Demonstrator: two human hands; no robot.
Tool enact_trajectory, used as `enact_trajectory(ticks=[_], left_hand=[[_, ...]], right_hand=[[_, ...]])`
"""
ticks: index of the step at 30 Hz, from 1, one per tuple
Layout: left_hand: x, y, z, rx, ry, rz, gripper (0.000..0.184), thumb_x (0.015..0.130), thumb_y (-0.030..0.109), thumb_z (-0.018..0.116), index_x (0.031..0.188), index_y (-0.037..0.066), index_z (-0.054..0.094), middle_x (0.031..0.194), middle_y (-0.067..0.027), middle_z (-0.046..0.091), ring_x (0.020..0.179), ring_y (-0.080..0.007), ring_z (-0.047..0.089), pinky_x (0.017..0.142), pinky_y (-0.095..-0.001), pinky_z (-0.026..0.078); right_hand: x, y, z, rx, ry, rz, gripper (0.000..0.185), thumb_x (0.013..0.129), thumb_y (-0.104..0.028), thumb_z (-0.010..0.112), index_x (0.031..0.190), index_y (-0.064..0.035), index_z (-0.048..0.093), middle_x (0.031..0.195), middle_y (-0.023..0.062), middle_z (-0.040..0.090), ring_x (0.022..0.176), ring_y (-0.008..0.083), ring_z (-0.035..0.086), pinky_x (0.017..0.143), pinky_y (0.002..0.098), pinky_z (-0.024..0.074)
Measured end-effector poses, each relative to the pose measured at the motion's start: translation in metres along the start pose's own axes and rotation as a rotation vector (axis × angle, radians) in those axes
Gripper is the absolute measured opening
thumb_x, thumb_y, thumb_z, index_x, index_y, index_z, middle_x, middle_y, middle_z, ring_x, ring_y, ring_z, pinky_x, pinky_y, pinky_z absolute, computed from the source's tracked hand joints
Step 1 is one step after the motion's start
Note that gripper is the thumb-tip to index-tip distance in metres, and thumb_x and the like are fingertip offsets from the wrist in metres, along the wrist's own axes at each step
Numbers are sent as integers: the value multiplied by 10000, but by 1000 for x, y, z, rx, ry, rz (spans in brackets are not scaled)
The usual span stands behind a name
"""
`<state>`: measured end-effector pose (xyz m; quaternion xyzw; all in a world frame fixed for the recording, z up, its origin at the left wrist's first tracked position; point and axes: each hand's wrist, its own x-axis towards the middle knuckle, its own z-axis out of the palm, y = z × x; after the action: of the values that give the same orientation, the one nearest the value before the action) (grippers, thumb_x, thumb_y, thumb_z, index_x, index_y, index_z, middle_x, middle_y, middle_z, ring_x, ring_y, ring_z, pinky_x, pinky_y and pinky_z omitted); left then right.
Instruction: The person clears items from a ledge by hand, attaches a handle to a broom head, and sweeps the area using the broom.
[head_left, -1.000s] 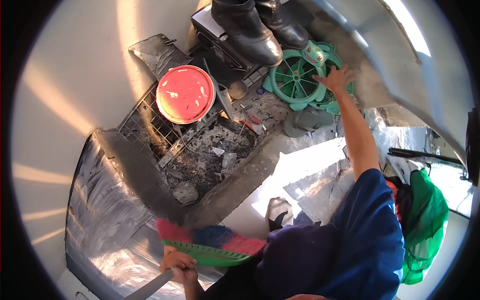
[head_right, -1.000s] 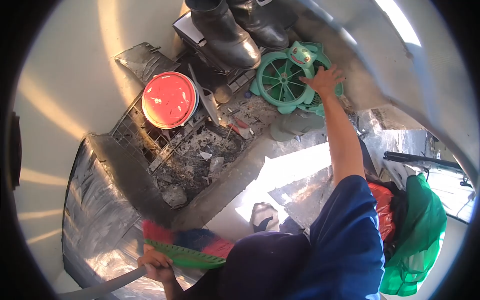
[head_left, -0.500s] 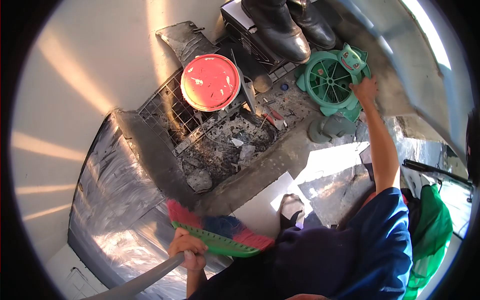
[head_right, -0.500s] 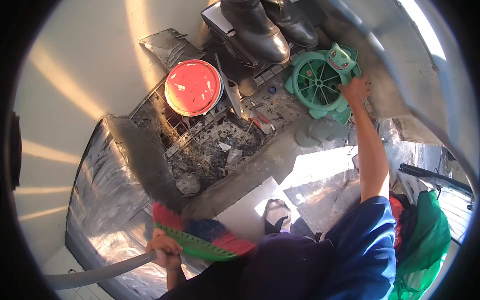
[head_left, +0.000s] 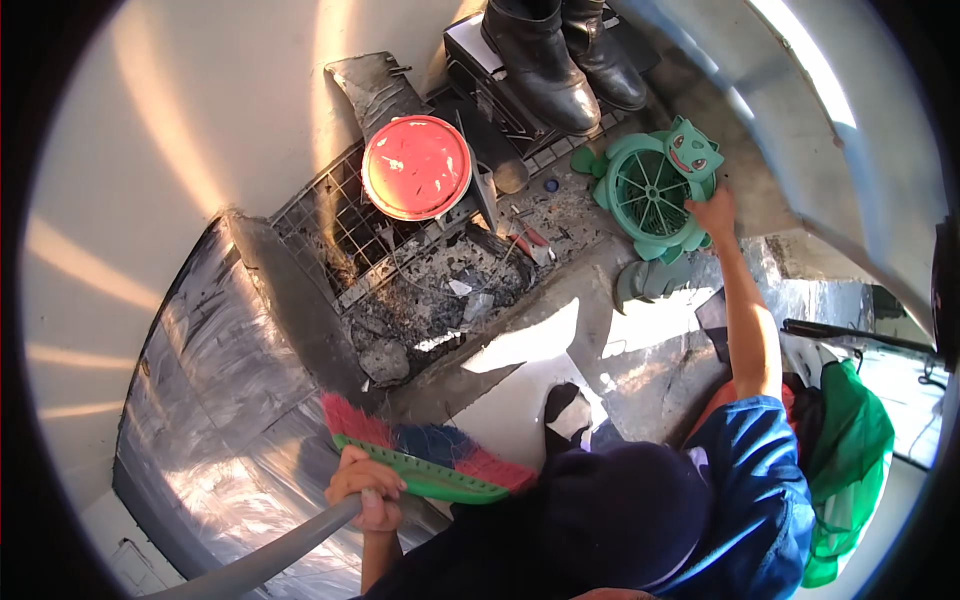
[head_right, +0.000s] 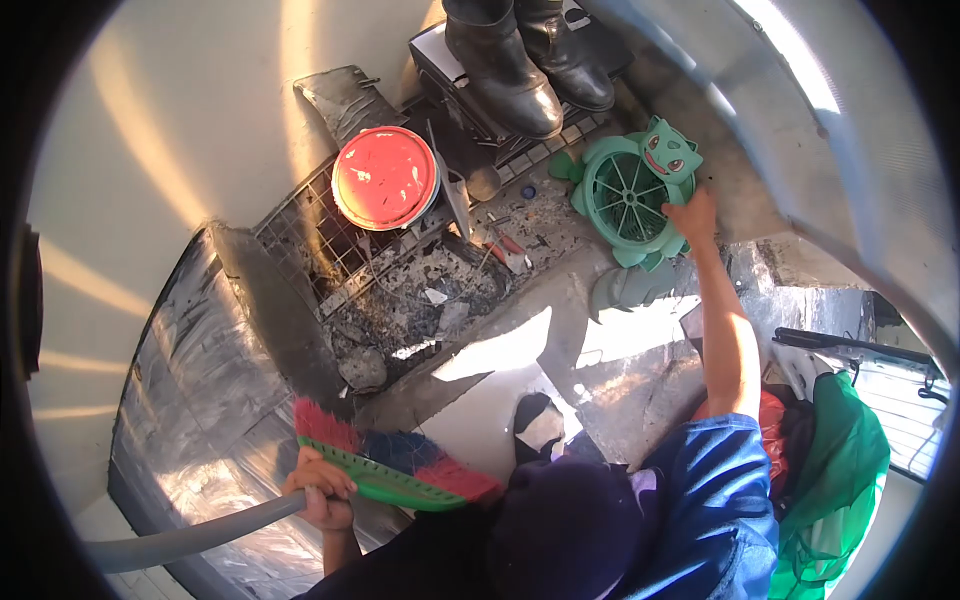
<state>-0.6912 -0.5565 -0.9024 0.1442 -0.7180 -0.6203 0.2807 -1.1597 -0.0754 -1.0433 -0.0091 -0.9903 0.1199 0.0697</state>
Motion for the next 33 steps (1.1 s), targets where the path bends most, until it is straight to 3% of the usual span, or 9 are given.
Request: enact_trajectory(ticks=[2,5,8,18,21,29,32,33], left_hand=[[-1,0,-1,7,-10,23,365,952,334,520,664,122,444,430,4,455,370,-128,479,702,-306,372],[0,1,-3,14,-12,34,361,952,333,515,667,123,443,430,5,456,369,-128,478,683,-307,367],[-4,3,-4,25,2,31,354,951,332,514,674,124,443,430,5,457,370,-129,480,671,-308,367],[-1,0,-6,-17,-3,1,357,951,337,511,674,126,431,435,4,464,372,-126,471,702,-314,365],[2,-2,-5,7,18,32,289,902,266,527,659,117,474,455,22,524,403,-115,536,609,-298,372],[6,2,-2,18,-38,71,286,893,278,534,663,111,497,460,24,526,407,-112,539,573,-299,365],[6,2,-2,13,-39,68,290,890,274,532,654,109,499,462,26,526,405,-114,538,566,-292,360],[6,2,-2,13,-39,70,292,890,273,532,650,109,499,463,26,526,404,-115,537,565,-290,360]], right_hand=[[7,-13,-16,74,-206,80,678,647,-195,819,1196,63,516,1157,291,574,1093,467,557,926,480,460],[-9,-26,-9,58,114,-34,621,644,-175,799,1159,59,542,1144,269,569,1100,450,542,938,490,445],[-28,-40,-14,118,250,-74,604,647,-173,787,1151,52,542,1101,249,574,1075,436,544,935,489,444],[-51,-45,-77,192,425,-20,522,664,-178,762,1100,59,601,1078,204,588,1006,366,577,898,436,456],[-59,-45,-90,279,437,26,523,664,-184,765,1104,52,610,1057,176,598,954,324,592,872,401,466],[-64,-76,-147,257,601,-106,442,722,-189,788,1065,39,626,975,135,620,864,226,596,808,348,473],[-61,-81,-170,336,599,-52,427,746,-198,796,1060,34,624,940,118,639,831,179,592,789,316,473],[-60,-81,-176,427,589,-52,416,782,-175,795,1092,44,625,964,76,671,853,146,583,808,287,467]])
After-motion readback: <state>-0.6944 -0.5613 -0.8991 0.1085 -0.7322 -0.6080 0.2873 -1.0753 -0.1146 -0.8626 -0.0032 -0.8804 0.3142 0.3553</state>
